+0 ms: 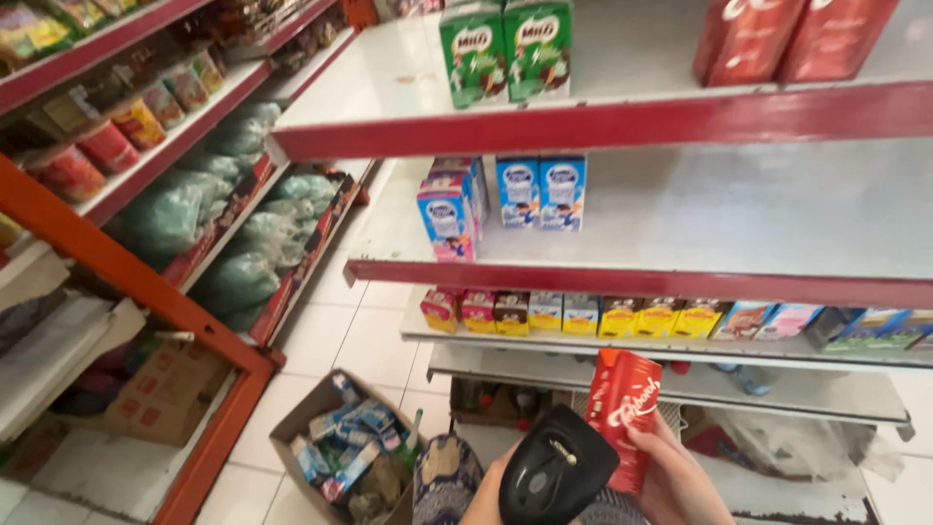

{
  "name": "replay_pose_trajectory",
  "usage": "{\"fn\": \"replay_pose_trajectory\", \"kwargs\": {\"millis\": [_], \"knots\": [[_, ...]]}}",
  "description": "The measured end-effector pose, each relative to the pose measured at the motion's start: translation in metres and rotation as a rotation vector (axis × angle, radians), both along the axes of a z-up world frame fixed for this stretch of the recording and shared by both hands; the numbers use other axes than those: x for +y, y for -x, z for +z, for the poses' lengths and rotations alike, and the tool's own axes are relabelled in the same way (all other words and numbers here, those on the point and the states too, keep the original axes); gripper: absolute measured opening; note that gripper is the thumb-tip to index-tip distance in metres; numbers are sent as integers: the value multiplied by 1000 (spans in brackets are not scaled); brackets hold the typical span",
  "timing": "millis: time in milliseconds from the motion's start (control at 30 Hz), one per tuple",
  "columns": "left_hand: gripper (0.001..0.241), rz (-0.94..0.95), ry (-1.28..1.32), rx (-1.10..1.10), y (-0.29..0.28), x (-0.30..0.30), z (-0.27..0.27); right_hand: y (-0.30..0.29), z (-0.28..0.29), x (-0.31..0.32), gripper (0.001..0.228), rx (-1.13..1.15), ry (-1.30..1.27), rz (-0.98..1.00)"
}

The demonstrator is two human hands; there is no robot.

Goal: The person cleans a refrigerated display shelf with a cloth, then uses a handheld barcode scanner to scan cartons of beverages and places them on the shelf. The person also handles a spray bottle and a cloth while organizing items from a cardboard box.

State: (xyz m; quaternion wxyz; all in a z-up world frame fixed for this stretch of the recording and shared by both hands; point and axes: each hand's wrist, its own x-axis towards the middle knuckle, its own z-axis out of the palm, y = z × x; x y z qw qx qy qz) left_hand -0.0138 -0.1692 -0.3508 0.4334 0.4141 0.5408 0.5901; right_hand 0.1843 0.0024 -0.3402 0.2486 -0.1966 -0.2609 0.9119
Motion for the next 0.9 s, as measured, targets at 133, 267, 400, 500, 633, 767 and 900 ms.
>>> {"fn": "replay_pose_trajectory", "kwargs": {"millis": [133, 267, 400, 500, 633, 767, 900], "knots": [[54, -99, -57, 43, 18, 52, -53, -7, 34, 19, 81, 87, -235, -38], [52, -136, -130, -30, 2, 85, -7, -29, 79, 48, 96, -52, -603, -237], [54, -188, -38, -649, -25, 109, 115, -49, 140, 81, 85, -182, -925, -485], [78, -161, -442, 343, -30, 111, 206, -57, 184, 99, 72, -219, -1131, -747], [56, 21, -704, 671, -45, 145, 286, -57, 243, 135, 62, -285, -1442, -1063], [72, 148, -629, 594, -38, 179, 327, -65, 287, 178, 47, -54, -1409, -1075], [74, 241, -644, 621, -31, 206, 350, -68, 313, 208, 34, -104, -1474, -1063]]}}
